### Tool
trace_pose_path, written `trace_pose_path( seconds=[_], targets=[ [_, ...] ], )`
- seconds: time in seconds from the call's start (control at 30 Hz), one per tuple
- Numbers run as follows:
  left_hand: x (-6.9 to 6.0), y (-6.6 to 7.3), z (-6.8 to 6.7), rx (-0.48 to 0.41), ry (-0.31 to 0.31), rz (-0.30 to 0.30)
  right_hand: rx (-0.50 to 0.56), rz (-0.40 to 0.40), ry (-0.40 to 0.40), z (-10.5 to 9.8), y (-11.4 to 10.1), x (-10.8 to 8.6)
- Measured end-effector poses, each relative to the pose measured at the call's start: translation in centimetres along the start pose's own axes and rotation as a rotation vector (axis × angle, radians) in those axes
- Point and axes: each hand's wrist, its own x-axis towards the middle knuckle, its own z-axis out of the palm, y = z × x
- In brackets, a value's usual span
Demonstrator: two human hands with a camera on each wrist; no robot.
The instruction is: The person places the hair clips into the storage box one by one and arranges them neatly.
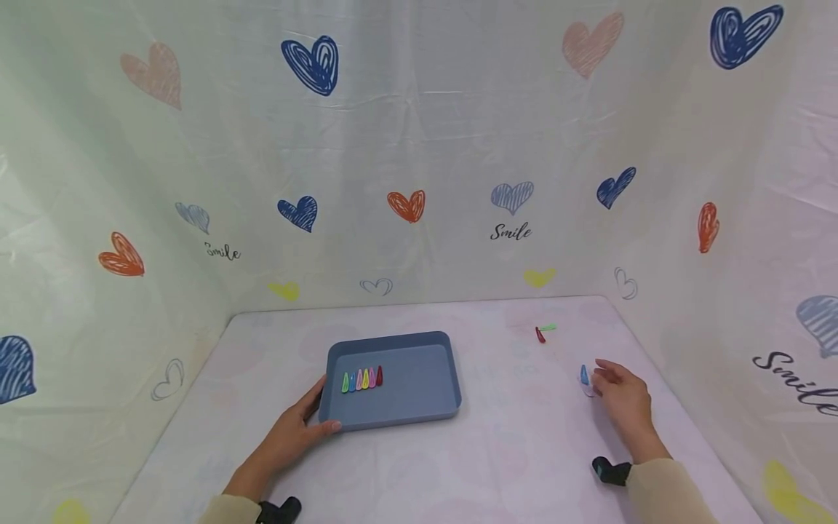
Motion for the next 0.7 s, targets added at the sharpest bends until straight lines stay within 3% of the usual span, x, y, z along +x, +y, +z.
trace_pose_path(
  seconds=[0.17, 0.4, 0.7],
  targets=[
    [0.0, 0.0, 0.0, 0.001, -0.002, -0.009, -0.068, -0.011, 0.005, -0.4, 0.8, 0.1],
    [0.0, 0.1, -0.1, 0.007, -0.001, -0.003, 0.020, -0.034, -0.031, 0.2, 0.4, 0.3],
    [0.0, 0.1, 0.0, -0.005, -0.010, -0.011, -0.156, -0.089, 0.015, -0.3, 0.2, 1.2]
  ],
)
